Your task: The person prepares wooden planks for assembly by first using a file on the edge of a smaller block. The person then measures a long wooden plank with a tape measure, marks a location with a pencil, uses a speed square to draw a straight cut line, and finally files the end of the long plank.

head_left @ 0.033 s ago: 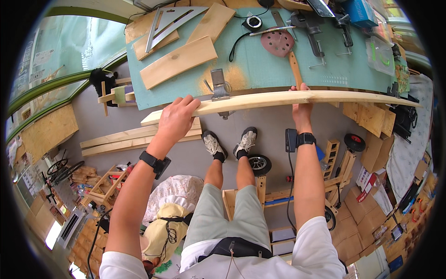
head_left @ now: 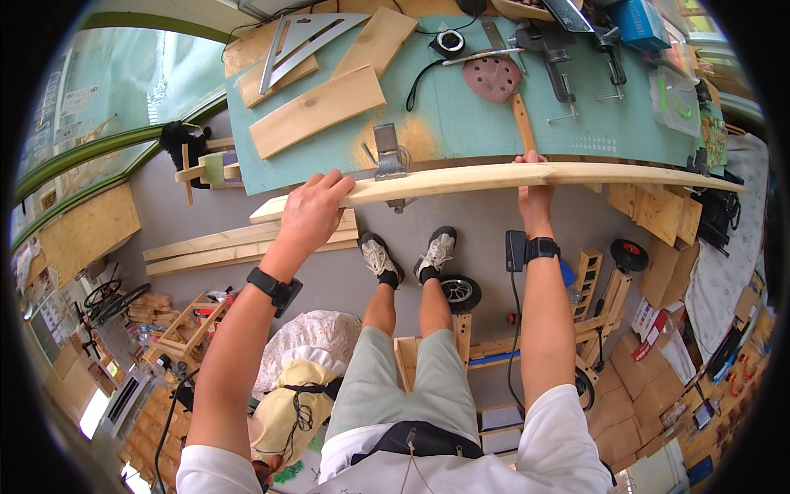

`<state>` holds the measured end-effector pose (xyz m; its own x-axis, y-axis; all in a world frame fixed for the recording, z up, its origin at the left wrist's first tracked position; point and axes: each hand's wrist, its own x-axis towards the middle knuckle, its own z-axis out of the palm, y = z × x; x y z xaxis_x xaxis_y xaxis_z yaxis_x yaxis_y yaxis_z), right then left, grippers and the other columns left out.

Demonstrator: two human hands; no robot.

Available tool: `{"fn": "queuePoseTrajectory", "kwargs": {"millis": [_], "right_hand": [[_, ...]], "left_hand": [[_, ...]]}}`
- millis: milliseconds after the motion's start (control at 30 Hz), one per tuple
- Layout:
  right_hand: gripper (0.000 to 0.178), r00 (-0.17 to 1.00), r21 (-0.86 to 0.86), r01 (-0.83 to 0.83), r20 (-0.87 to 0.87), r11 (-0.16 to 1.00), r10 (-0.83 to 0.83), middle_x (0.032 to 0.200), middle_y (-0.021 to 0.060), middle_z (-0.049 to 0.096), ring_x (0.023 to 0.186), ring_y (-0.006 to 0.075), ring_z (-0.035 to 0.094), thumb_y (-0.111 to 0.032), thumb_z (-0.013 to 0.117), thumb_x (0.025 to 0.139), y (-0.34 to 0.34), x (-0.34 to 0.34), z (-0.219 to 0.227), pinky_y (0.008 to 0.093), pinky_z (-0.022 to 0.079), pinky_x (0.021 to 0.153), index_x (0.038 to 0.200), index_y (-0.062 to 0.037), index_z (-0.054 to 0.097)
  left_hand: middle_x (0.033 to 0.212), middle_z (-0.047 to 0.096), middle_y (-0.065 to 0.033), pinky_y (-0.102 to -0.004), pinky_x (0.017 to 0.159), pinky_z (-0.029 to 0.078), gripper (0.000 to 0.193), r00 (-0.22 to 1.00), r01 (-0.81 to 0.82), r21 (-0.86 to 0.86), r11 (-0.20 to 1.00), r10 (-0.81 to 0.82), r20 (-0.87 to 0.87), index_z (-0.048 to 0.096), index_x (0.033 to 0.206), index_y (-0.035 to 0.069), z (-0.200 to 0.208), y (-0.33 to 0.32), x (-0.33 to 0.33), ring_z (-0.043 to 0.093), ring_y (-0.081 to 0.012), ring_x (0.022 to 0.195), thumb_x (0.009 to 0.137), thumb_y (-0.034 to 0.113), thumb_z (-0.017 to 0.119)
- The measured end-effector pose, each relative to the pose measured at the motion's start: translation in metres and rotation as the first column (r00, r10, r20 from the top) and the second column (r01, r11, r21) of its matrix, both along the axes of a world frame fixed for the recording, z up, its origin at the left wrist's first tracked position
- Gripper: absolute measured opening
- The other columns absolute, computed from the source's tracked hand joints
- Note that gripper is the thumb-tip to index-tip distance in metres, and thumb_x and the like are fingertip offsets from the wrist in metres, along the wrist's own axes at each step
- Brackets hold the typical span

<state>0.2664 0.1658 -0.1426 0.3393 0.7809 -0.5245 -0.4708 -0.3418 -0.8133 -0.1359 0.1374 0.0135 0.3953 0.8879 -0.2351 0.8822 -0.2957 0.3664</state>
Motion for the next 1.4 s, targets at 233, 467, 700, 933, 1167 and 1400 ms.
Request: {"fn": "queuePoseTrajectory", "kwargs": {"millis": [233,467,700,933,1167,1400], "right_hand": [[0.033,0.906,-0.259,-0.253,0.274,0.932,0.322,0.092,0.0028,0.06,0.079,0.0086,0.058,-0.027,0.065,0.102,-0.078,0.016,0.032,0.0276,0.053,0.078,0.121,-0.0017,0.056],[0.045,0.373,-0.394,-0.464,0.725,0.793,0.579,0.107,0.0202,0.069,0.094,0.0382,0.068,-0.027,0.06,0.102,-0.082,0.016,0.063,0.0422,0.053,0.079,0.137,-0.0015,0.049],[0.029,0.418,-0.491,-0.486,0.596,0.723,0.686,0.085,0.0116,0.065,0.073,0.0208,0.062,-0.027,0.058,0.104,-0.305,0.021,0.127,0.0345,0.051,0.072,0.119,-0.0016,0.059],[0.051,0.637,-0.122,-0.613,0.508,0.78,0.58,0.085,0.0048,0.059,0.068,0.0129,0.052,-0.02,0.045,0.107,-0.255,-0.101,0.165,0.0287,0.047,0.064,0.153,0.0013,0.035],[0.055,0.728,-0.033,-0.563,0.453,0.826,0.515,0.07,-0.0006,0.045,0.06,0.0082,0.041,-0.025,0.043,0.109,-0.191,-0.17,0.163,0.026,0.038,0.055,0.16,-0.0085,0.031],[0.055,0.768,-0.005,-0.517,0.44,0.856,0.466,0.069,-0.0027,0.043,0.058,0.0067,0.039,-0.026,0.044,0.108,-0.189,-0.178,0.155,0.0253,0.037,0.053,0.16,-0.0116,0.034]], "left_hand": [[0.098,0.062,-0.0059,-0.0426,0.079,0.053,0.035,0.999,-0.044,-0.043,0.998,0.043,-0.026,0.063,0.106,0.01,0.004,-0.002,-0.004,0.062,-0.0303,0.094,0.074,0.0,0.072],[0.095,0.061,-0.0051,-0.0431,0.078,0.053,0.031,0.999,-0.034,-0.013,0.999,0.034,-0.014,0.062,0.105,0.011,0.002,-0.007,-0.002,0.062,-0.0296,0.093,0.077,0.003,0.072],[0.099,0.064,-0.0038,-0.0442,0.077,0.052,0.021,0.997,-0.074,-0.021,0.997,0.074,-0.006,0.062,0.105,0.012,0.001,-0.009,-0.003,0.063,-0.03,0.1,0.087,0.013,0.073],[0.117,0.068,-0.0098,-0.0365,0.088,0.052,0.044,0.864,-0.235,-0.059,0.97,0.237,0.444,0.061,0.127,0.009,0.003,-0.011,0.026,0.066,-0.0302,0.104,0.096,0.04,0.067],[0.113,0.07,-0.0206,-0.0381,0.092,0.051,0.058,0.438,-0.399,-0.363,0.842,0.522,0.732,0.06,0.129,-0.002,0.0,0.01,0.089,0.065,-0.0298,0.109,0.098,0.046,0.064],[0.1,0.074,-0.0203,-0.0332,0.08,0.054,0.056,0.445,-0.33,-0.337,0.882,0.46,0.768,0.052,0.139,-0.009,-0.011,0.016,0.086,0.069,-0.0204,0.09,0.098,0.027,0.064]]}}
